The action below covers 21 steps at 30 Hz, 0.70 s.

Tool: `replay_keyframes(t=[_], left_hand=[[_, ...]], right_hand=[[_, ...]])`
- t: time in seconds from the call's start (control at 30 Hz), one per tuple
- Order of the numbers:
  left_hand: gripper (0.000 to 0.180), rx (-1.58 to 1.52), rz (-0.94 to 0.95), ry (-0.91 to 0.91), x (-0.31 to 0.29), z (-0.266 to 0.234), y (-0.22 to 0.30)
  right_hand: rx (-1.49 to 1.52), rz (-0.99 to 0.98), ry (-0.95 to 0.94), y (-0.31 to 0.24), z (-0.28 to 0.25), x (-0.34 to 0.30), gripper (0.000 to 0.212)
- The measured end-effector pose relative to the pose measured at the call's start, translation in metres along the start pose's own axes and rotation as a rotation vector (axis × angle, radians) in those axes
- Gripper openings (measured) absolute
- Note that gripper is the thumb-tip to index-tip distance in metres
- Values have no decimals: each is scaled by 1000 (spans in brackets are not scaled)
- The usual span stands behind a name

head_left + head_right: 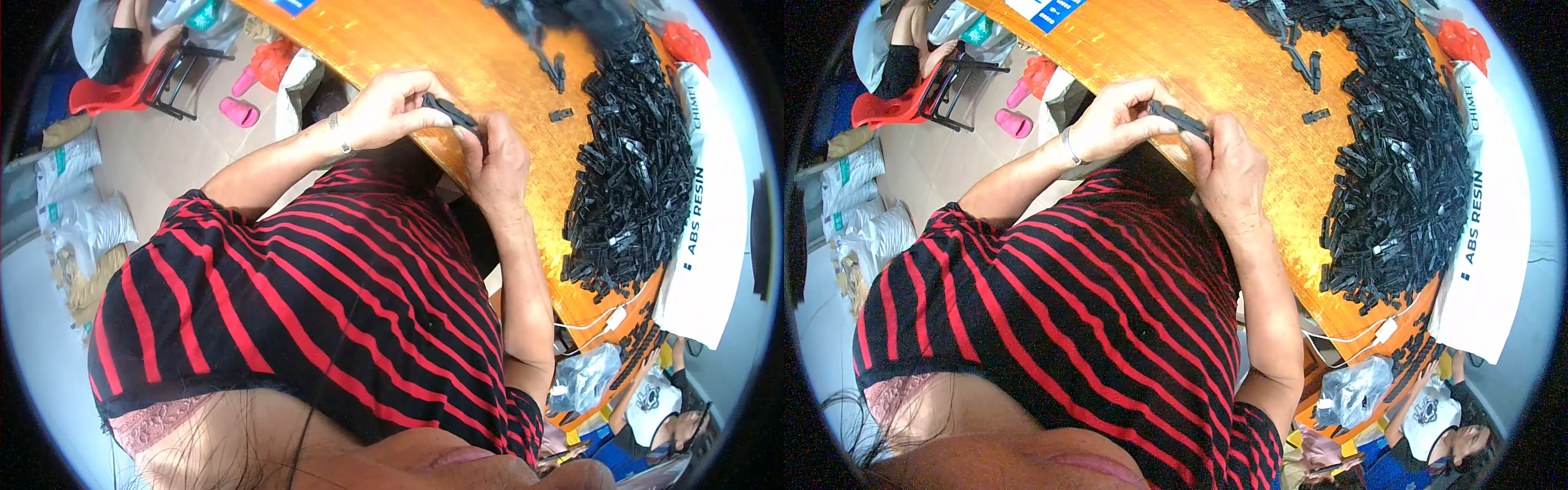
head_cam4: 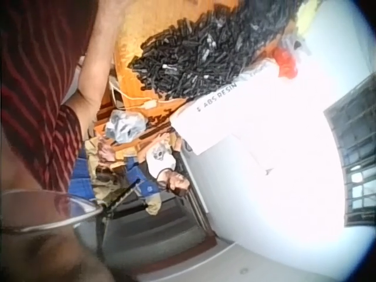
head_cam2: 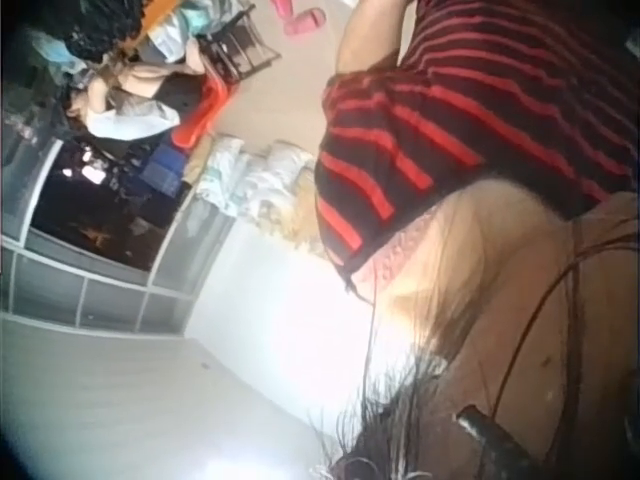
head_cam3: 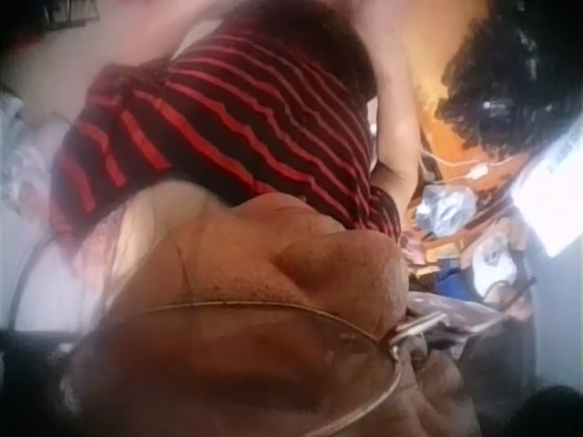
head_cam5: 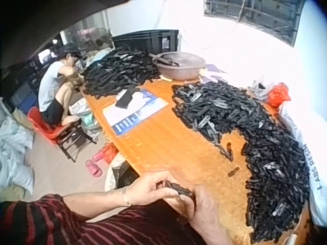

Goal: The person repeatedly picks up small plastic components from the table and assembles them together by hand.

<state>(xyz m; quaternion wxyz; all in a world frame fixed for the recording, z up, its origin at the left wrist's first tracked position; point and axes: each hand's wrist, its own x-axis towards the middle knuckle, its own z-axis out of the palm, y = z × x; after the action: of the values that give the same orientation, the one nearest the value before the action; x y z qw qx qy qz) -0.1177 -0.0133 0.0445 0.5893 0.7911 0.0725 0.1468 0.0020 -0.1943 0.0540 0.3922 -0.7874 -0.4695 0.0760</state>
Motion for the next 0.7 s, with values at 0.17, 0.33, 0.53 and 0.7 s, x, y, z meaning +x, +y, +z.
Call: replay_keyframes(t=[0.17, 0.33, 0.53, 0.7], left_hand=[[20, -53, -53, -1, -9, -12, -1], [22, 128, -90, -36, -19, -25, 2], [26, -104, -39, -23, -18, -30, -1], [24, -54, -73, 4, -23, -53, -8]], right_hand=[[-54, -94, -22, -3, 9, 0, 21], [117, 23, -68, -17, 20, 6, 18], [54, -39, -60, -22, 25, 16, 16], [165, 18, -144, -32, 35, 33, 32]])
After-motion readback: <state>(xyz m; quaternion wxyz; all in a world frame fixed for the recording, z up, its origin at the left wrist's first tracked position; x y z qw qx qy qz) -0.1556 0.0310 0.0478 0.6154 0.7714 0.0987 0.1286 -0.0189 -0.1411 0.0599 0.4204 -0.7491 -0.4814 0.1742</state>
